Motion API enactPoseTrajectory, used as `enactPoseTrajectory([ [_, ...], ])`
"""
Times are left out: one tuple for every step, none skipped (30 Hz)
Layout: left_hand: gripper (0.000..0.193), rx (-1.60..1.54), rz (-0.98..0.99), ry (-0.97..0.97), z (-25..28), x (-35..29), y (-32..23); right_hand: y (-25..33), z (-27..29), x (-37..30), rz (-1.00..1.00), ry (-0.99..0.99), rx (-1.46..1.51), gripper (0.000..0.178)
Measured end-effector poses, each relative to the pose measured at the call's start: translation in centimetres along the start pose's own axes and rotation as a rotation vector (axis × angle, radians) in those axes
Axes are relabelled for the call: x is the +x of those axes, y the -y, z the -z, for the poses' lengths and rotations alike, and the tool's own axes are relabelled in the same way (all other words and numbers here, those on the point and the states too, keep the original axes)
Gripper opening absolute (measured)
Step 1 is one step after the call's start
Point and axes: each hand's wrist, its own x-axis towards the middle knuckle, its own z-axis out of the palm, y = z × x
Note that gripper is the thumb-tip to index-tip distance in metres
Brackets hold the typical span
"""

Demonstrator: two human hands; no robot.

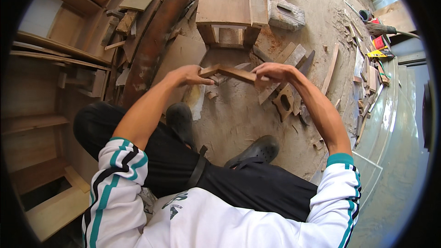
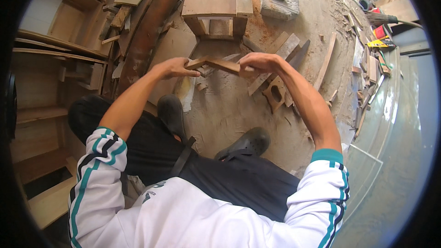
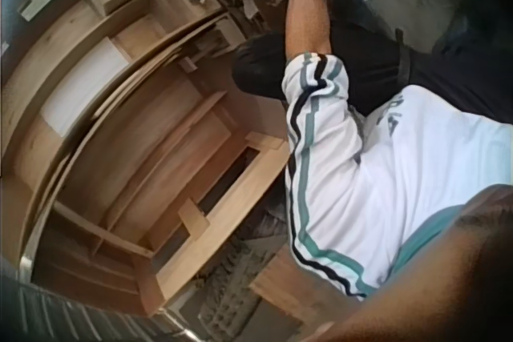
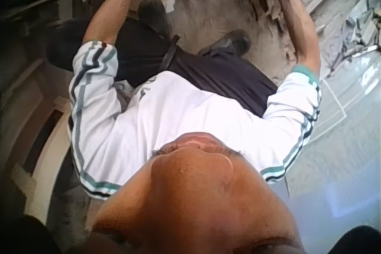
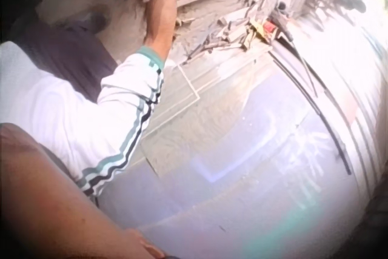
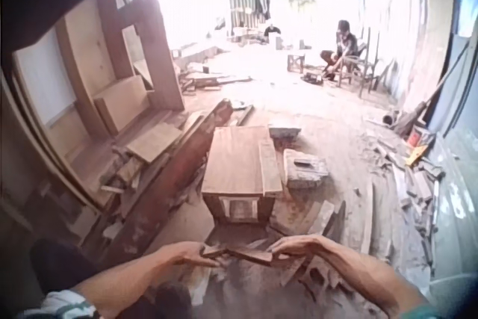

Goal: The person sits on the floor and uses a hand saw to cut a small wooden frame. They hold the frame steady with one hand while sawing with the other, then inspect the cut pieces.

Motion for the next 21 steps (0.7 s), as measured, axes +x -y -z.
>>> enactPoseTrajectory([
  [0.080, 0.043, 0.024, 0.071, 0.9, 0.0, -0.2, -0.3, 0.1, 0.2, 0.000, -0.021, 0.129, 0.025],
  [0.077, 0.090, 0.039, 0.139, 2.0, 0.1, -1.0, -0.7, 0.4, 0.0, 0.001, -0.054, 0.257, 0.024],
  [0.069, 0.144, 0.061, 0.155, 3.0, 0.1, -1.9, -1.1, 1.3, 0.0, -0.012, -0.040, 0.305, 0.021],
  [0.067, 0.211, 0.054, 0.140, 3.5, 0.4, -1.8, -0.7, 1.6, 0.1, -0.018, -0.042, 0.339, 0.021],
  [0.066, 0.278, 0.046, 0.126, 4.1, 0.7, -1.8, -0.5, 1.9, 0.1, -0.025, -0.045, 0.372, 0.021],
  [0.064, 0.345, 0.036, 0.112, 4.5, 1.0, -1.8, -0.2, 2.3, 0.1, -0.033, -0.049, 0.406, 0.021],
  [0.064, 0.388, 0.005, 0.076, 5.0, 1.7, -2.8, -1.9, 4.4, 0.1, -0.021, 0.022, 0.477, 0.023],
  [0.065, 0.369, -0.015, 0.059, 5.8, 1.3, -2.3, -0.5, 3.3, -0.2, -0.018, -0.076, 0.472, 0.024],
  [0.067, 0.350, -0.036, 0.043, 6.7, 0.7, -1.7, 1.0, 2.3, -0.7, -0.016, -0.175, 0.466, 0.026],
  [0.068, 0.332, -0.065, 0.021, 7.5, 0.5, -1.1, 2.2, 1.6, -1.6, -0.013, -0.285, 0.456, 0.027],
  [0.062, 0.263, -0.137, -0.021, 7.9, 0.8, 0.4, 2.2, 2.3, -1.7, -0.009, -0.286, 0.428, 0.033],
  [0.058, -0.057, -0.103, -0.056, 8.2, 1.3, 1.7, 2.1, 2.8, -1.8, -0.003, -0.296, 0.401, 0.034],
  [0.054, -0.379, -0.061, -0.087, 8.2, 2.1, 3.5, 1.9, 3.1, -1.7, 0.001, -0.301, 0.376, 0.036],
  [0.049, -0.698, -0.015, -0.120, 7.8, 2.6, 5.4, 1.7, 3.5, -1.7, 0.007, -0.305, 0.350, 0.037],
  [0.049, -0.793, 0.007, -0.257, 7.2, 2.8, 8.3, 1.3, 3.8, -1.5, 0.026, -0.287, 0.361, 0.041],
  [0.049, -0.885, 0.029, -0.399, 6.1, 3.1, 11.5, 1.1, 3.9, -1.2, 0.047, -0.279, 0.344, 0.041],
  [0.050, -0.977, 0.041, -0.536, 5.0, 3.9, 13.2, 0.7, 4.1, -1.3, 0.064, -0.281, 0.328, 0.041],
  [0.048, -0.797, 0.083, -0.510, 3.6, 4.3, 13.8, 0.3, 4.3, -1.3, 0.077, -0.284, 0.314, 0.041],
  [0.046, -0.620, 0.122, -0.480, 1.7, 4.0, 14.3, 0.1, 4.1, -1.3, 0.093, -0.338, 0.310, 0.043],
  [0.045, -0.440, 0.164, -0.452, -0.1, 3.7, 14.9, 0.2, 3.6, -1.4, 0.113, -0.389, 0.305, 0.044],
  [0.047, -0.499, 0.149, -0.481, -1.7, 3.5, 16.0, 0.6, 3.1, -1.1, 0.142, -0.429, 0.301, 0.046],
])
